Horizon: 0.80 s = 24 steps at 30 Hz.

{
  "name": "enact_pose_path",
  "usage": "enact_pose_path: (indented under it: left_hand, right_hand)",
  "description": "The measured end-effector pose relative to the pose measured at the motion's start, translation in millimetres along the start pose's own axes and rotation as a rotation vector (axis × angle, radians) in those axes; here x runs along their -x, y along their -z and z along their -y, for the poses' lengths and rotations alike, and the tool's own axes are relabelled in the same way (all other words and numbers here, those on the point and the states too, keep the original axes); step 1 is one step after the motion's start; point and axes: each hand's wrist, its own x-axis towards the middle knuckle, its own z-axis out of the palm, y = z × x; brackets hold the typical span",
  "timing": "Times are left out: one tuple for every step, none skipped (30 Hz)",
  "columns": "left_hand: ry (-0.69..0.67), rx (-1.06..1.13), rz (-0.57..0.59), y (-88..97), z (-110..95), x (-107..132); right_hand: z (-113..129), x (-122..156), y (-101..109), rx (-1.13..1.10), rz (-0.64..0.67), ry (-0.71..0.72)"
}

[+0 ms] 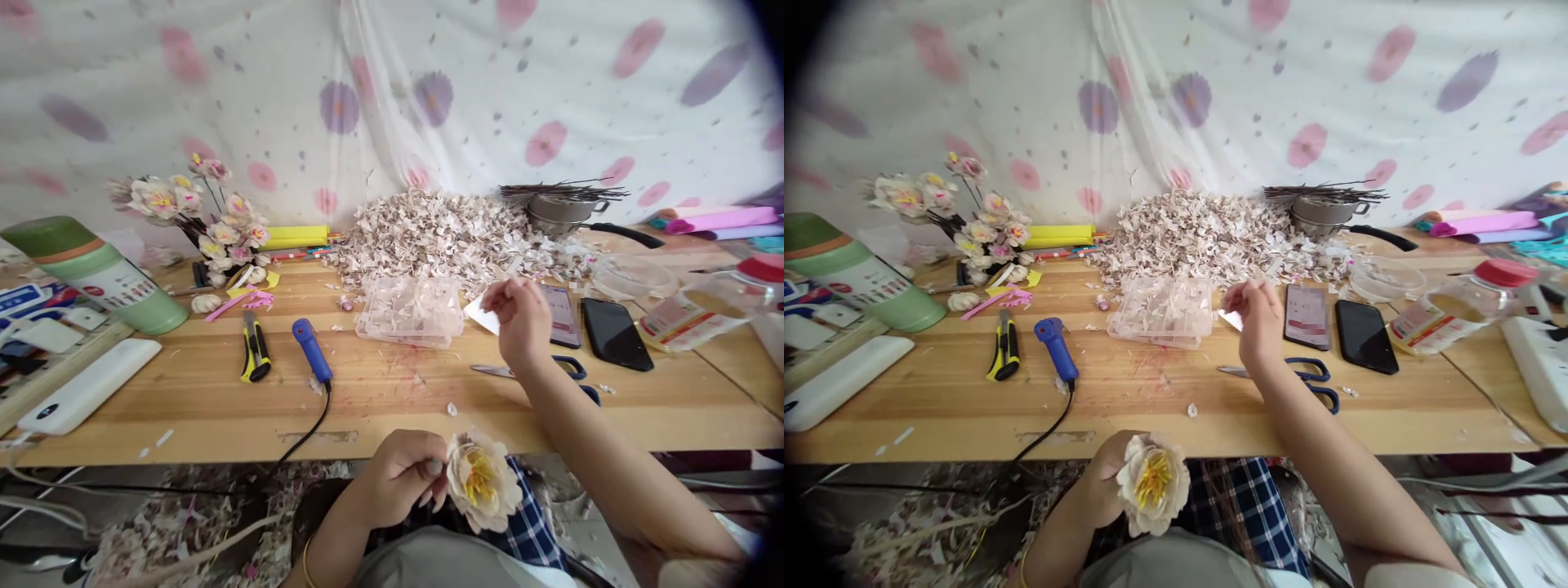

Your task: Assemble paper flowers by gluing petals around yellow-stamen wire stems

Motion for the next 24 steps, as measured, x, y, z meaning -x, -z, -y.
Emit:
enact_pose_path:
  left_hand:
    - [-0.063,-0.098,0.049,3.2,1,0]
    - [-0.096,-0.173,0.077,6.1,2,1]
    - [-0.133,-0.233,0.103,8.6,3,2]
    - [-0.161,-0.275,0.107,10.7,5,3]
    - [-0.179,-0.304,0.114,12.4,8,4]
    - [-0.195,-0.327,0.115,13.6,10,6]
    - [-0.198,-0.345,0.113,14.5,12,7]
    - [-0.193,-0.359,0.110,15.0,13,8]
    - [-0.184,-0.366,0.116,15.2,13,8]
    - [-0.175,-0.369,0.132,15.0,12,7]
    - [-0.170,-0.371,0.156,14.5,11,6]
    - [-0.173,-0.371,0.189,13.9,9,5]
    - [-0.175,-0.367,0.222,13.3,6,4]
    - [-0.176,-0.361,0.253,12.8,4,2]
    - [-0.177,-0.351,0.276,12.6,2,1]
    - [-0.175,-0.336,0.290,12.7,0,0]
    - [-0.172,-0.316,0.292,13.1,0,-1]
    - [-0.167,-0.293,0.279,13.7,0,-1]
    - [-0.163,-0.269,0.254,14.3,0,-1]
    - [-0.159,-0.243,0.224,14.8,1,0]
    - [-0.157,-0.213,0.195,14.9,1,1]
    - [-0.158,-0.184,0.168,14.8,0,2]
    - [-0.164,-0.156,0.145,14.3,-2,4]
    - [-0.174,-0.131,0.125,13.5,-6,5]
  right_hand:
    - [8,5,6,0.017,-0.024,0.099]
    - [15,14,13,0.074,-0.004,0.210]
    - [22,25,21,0.170,0.071,0.288]
    - [27,39,28,0.298,0.197,0.301]
    - [30,55,36,0.461,0.342,0.276]
    - [31,70,42,0.626,0.454,0.244]
    - [30,85,49,0.731,0.489,0.266]
    - [28,98,54,0.793,0.509,0.267]
    - [24,108,58,0.820,0.525,0.252]
    - [20,117,61,0.827,0.522,0.229]
    - [16,123,63,0.828,0.516,0.192]
    - [13,126,64,0.830,0.510,0.155]
    - [10,128,63,0.844,0.508,0.114]
    - [7,128,62,0.870,0.513,0.071]
    - [6,127,60,0.901,0.525,0.033]
    - [5,125,57,0.934,0.540,0.000]
    - [4,123,53,0.965,0.555,-0.026]
    - [4,121,49,0.992,0.566,-0.040]
    - [4,119,45,1.012,0.576,-0.046]
    - [4,118,41,1.027,0.585,-0.046]
    - [4,116,38,1.044,0.592,-0.050]
    - [4,114,34,1.062,0.598,-0.057]
    - [4,113,32,1.080,0.602,-0.064]
    - [3,111,29,1.096,0.606,-0.071]
